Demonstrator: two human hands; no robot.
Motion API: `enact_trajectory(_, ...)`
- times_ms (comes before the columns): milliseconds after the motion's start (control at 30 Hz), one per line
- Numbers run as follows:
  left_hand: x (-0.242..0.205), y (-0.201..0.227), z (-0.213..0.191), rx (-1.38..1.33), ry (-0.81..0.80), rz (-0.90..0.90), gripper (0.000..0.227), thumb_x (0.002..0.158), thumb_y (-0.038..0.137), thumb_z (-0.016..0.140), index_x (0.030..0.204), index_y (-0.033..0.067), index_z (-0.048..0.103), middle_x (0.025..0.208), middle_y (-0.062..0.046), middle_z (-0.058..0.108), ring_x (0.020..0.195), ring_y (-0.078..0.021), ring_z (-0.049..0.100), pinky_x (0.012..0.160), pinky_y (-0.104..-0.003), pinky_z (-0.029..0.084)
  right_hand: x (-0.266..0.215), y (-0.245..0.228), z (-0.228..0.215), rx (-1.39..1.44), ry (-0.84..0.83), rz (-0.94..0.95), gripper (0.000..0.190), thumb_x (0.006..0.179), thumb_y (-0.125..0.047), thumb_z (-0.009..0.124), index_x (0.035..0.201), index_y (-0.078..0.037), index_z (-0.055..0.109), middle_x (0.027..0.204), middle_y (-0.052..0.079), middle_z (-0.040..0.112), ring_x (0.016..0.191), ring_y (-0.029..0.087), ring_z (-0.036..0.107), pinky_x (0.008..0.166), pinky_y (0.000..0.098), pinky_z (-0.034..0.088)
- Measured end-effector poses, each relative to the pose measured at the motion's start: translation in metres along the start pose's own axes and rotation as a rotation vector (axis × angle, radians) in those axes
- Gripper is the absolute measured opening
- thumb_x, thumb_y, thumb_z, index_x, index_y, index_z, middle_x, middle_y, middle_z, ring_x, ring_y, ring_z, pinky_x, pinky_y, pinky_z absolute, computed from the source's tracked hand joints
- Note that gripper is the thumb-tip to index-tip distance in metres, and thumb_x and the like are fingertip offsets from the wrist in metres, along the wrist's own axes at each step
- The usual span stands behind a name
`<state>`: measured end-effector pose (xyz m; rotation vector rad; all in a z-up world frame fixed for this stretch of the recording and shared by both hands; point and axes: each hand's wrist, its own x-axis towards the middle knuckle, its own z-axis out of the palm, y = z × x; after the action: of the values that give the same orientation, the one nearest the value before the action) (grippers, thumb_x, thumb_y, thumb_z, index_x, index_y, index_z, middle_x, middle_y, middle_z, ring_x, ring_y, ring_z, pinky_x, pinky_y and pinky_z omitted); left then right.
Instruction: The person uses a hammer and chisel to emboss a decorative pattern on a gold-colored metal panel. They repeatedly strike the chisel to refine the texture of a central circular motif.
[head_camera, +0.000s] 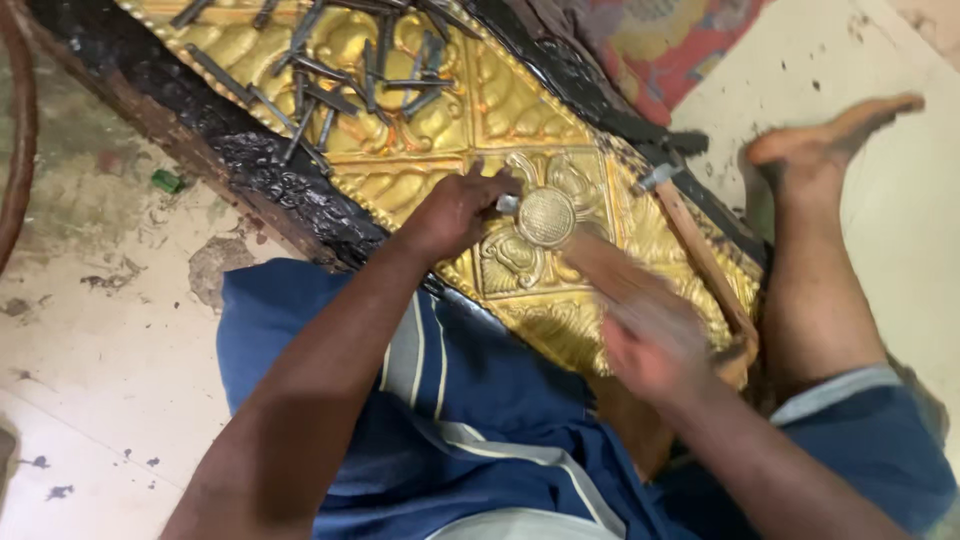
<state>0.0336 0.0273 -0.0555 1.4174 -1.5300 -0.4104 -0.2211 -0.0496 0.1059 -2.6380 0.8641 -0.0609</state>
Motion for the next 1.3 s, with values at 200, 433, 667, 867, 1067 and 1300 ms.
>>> enact_trajectory(200, -0.002, 0.014, 0.004, 0.008, -0.015, -0.047, 0.057, 0.075, -0.017, 0.065, 0.127, 0.0078, 0.065, 0.126, -0.021, 0.069, 0.132, -0.0384, 0.058, 0.123, -0.049, 0.034, -0.034, 0.030, 0.021, 0.137, 0.212, -0.018, 0.020, 0.093, -0.009, 0.065, 0.110, 0.000, 0.060, 0.065, 0.017, 0.056, 0.056, 0.034, 0.058, 0.051, 0.0429, 0.046)
enact_trajectory(433, 0.020, 0.029, 0.005, -0.002, 0.067, -0.133, 0.053, 0.082, -0.019, 0.058, 0.129, 0.0067, 0.064, 0.114, -0.019, 0.075, 0.120, -0.0353, 0.069, 0.123, -0.051, 0.033, -0.020, 0.026, 0.017, 0.112, 0.074, 0.060, 0.023, 0.090, -0.009, 0.070, 0.104, 0.003, 0.056, 0.064, 0.017, 0.058, 0.056, 0.031, 0.061, 0.053, 0.0396, 0.047)
enact_trajectory(667, 0.031, 0.008, -0.009, -0.327, 0.290, -0.374, 0.025, 0.092, -0.003, 0.065, 0.114, 0.0046, 0.056, 0.102, -0.018, 0.070, 0.095, -0.0355, 0.070, 0.082, -0.044, 0.056, -0.016, 0.018, -0.026, 0.320, 0.331, 0.102, 0.025, 0.101, -0.015, 0.074, 0.120, -0.003, 0.066, 0.076, 0.005, 0.066, 0.065, 0.014, 0.057, 0.060, 0.0286, 0.049)
enact_trajectory(867, 0.023, 0.015, 0.003, 0.009, 0.133, -0.289, 0.024, 0.089, -0.001, 0.069, 0.110, 0.0043, 0.057, 0.097, -0.018, 0.069, 0.090, -0.0362, 0.069, 0.076, -0.045, 0.052, -0.021, -0.007, -0.058, 0.734, 0.610, 0.030, 0.023, 0.108, -0.019, 0.065, 0.128, -0.009, 0.058, 0.080, -0.003, 0.060, 0.056, 0.008, 0.053, 0.051, 0.0260, 0.045)
enact_trajectory(1067, 0.020, 0.023, -0.001, 0.069, 0.046, -0.270, 0.021, 0.096, -0.005, 0.059, 0.115, 0.0059, 0.059, 0.097, -0.017, 0.068, 0.085, -0.0324, 0.071, 0.076, -0.042, 0.057, 0.030, -0.024, -0.033, -0.216, 0.105, -0.210, 0.026, 0.090, -0.011, 0.068, 0.108, -0.009, 0.049, 0.079, 0.011, 0.064, 0.070, 0.027, 0.065, 0.064, 0.0392, 0.051)
enact_trajectory(1300, 0.016, 0.021, 0.007, 0.080, 0.123, -0.020, 0.028, 0.092, -0.005, 0.063, 0.119, 0.0048, 0.059, 0.112, -0.020, 0.068, 0.095, -0.0388, 0.070, 0.079, -0.042, 0.059, -0.015, 0.008, -0.014, 0.338, 0.566, 0.047, 0.009, 0.096, -0.008, 0.063, 0.102, -0.001, 0.066, 0.068, 0.017, 0.057, 0.057, 0.032, 0.055, 0.052, 0.0426, 0.047)
